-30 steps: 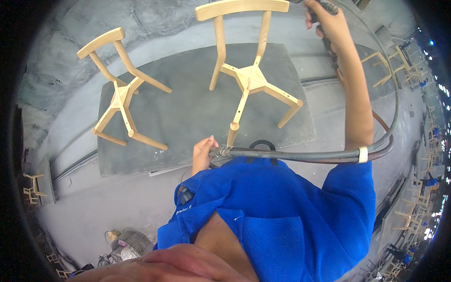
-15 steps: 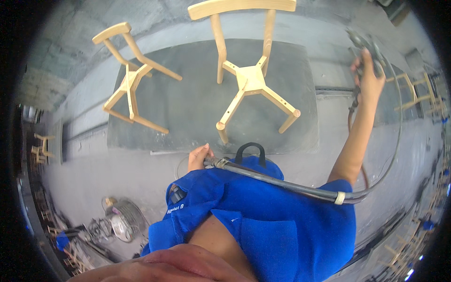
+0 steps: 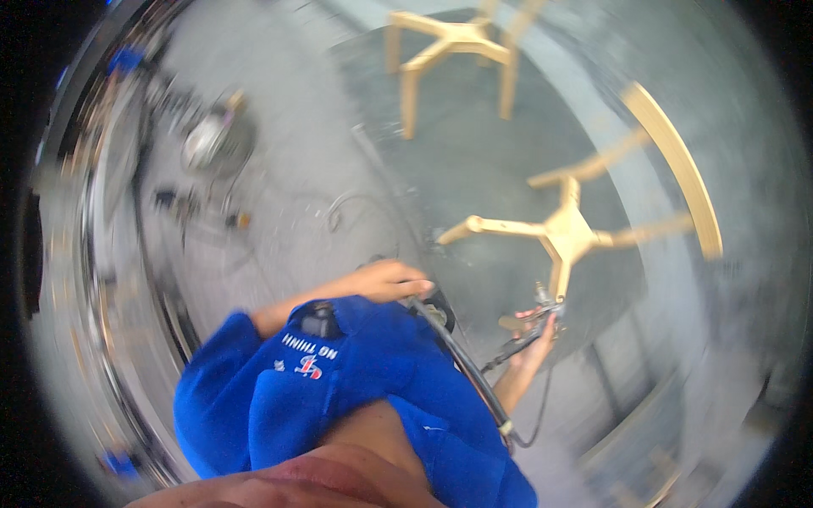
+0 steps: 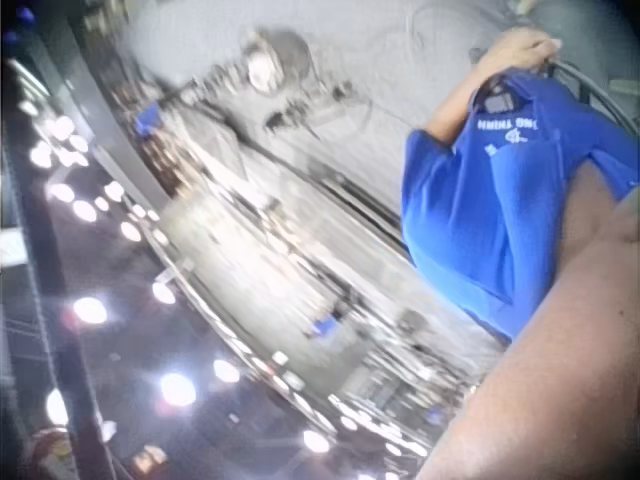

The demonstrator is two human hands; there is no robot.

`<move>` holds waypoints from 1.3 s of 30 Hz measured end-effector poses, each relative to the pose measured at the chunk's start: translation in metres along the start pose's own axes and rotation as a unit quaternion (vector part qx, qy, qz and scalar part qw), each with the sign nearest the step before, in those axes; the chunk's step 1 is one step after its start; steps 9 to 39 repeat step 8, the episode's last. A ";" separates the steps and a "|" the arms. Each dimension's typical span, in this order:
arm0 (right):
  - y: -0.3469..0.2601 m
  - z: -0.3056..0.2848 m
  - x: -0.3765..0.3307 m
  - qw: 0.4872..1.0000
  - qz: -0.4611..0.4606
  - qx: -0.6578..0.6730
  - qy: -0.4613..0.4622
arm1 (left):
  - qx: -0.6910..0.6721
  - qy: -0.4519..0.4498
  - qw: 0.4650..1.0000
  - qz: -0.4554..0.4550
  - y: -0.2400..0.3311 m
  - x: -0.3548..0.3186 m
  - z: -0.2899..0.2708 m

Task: The person uses a handheld spray gun to apply finish to multiple wooden chair frames. They rotate each chair to coat all sides, then move to the next unit and repeat the process.

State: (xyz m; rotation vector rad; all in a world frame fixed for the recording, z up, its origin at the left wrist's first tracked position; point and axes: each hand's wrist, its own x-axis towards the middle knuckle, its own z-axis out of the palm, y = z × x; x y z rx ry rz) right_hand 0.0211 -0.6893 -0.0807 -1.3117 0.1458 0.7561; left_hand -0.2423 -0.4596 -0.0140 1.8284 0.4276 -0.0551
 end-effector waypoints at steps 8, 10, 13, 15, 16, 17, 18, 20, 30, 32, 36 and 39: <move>0.088 0.190 -0.085 0.887 0.079 -0.206 -0.405 | 0.429 -0.072 0.819 0.375 0.132 -0.028 -0.075; 0.088 0.190 -0.085 0.887 0.079 -0.206 -0.405 | 0.429 -0.072 0.819 0.375 0.132 -0.028 -0.075; 0.088 0.190 -0.085 0.887 0.079 -0.206 -0.405 | 0.429 -0.072 0.819 0.375 0.132 -0.028 -0.075; 0.088 0.190 -0.085 0.887 0.079 -0.206 -0.405 | 0.429 -0.072 0.819 0.375 0.132 -0.028 -0.075; 0.088 0.190 -0.085 0.887 0.079 -0.206 -0.405 | 0.429 -0.072 0.819 0.375 0.132 -0.028 -0.075; 0.088 0.190 -0.085 0.887 0.079 -0.206 -0.405 | 0.429 -0.072 0.819 0.375 0.132 -0.028 -0.075; 0.088 0.190 -0.085 0.887 0.079 -0.206 -0.405 | 0.429 -0.072 0.819 0.375 0.132 -0.028 -0.075; 0.088 0.190 -0.085 0.887 0.079 -0.206 -0.405 | 0.429 -0.072 0.819 0.375 0.132 -0.028 -0.075; 0.088 0.190 -0.085 0.887 0.079 -0.206 -0.405 | 0.429 -0.072 0.819 0.375 0.132 -0.028 -0.075; 0.088 0.190 -0.085 0.887 0.079 -0.206 -0.405 | 0.429 -0.072 0.819 0.375 0.132 -0.028 -0.075; 0.088 0.190 -0.085 0.887 0.079 -0.206 -0.405 | 0.429 -0.072 0.819 0.375 0.132 -0.028 -0.075; 0.088 0.190 -0.085 0.887 0.079 -0.206 -0.405 | 0.429 -0.072 0.819 0.375 0.132 -0.028 -0.075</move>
